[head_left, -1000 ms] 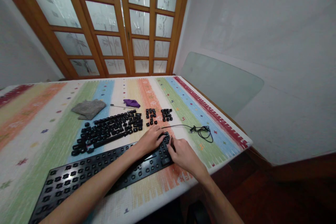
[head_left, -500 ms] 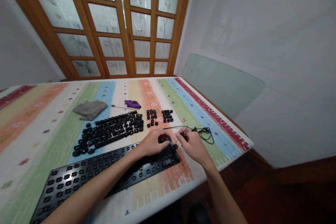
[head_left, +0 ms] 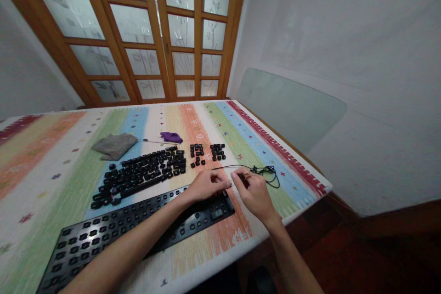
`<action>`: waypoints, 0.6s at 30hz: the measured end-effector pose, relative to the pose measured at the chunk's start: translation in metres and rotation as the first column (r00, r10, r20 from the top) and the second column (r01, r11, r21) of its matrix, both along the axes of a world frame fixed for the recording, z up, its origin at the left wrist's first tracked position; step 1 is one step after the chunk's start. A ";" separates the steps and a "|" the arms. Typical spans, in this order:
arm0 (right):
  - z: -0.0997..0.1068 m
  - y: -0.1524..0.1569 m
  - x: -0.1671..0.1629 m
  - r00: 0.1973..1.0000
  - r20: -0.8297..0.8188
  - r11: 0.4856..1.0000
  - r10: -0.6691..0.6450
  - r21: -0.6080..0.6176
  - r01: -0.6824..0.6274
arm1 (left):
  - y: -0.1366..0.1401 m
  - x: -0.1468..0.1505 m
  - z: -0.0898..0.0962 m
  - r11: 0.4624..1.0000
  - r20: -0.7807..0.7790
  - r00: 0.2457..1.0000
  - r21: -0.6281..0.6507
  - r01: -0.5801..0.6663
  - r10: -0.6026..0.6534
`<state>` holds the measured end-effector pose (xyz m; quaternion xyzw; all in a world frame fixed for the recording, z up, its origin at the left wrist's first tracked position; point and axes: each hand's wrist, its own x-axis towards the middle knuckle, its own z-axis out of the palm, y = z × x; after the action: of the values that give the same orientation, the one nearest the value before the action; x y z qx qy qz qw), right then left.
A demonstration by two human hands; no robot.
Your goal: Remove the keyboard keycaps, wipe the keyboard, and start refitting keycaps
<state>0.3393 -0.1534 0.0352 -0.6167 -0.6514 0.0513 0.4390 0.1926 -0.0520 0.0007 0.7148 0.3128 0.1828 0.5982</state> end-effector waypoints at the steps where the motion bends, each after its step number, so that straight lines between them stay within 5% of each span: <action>1: -0.001 0.001 0.000 1.000 0.013 1.000 0.008 0.018 -0.008 | 0.000 0.000 0.001 1.000 -0.020 1.000 0.006 -0.008 0.008; 18: -0.029 0.013 -0.006 0.964 0.252 0.987 -0.084 0.151 0.046 | 0.010 0.016 0.009 0.956 -0.097 0.991 0.288 -0.062 0.094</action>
<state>0.3338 -0.1406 0.0064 -0.6060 -0.6843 -0.0907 0.3953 0.2083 -0.0417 0.0096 0.7894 0.3438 0.2097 0.4634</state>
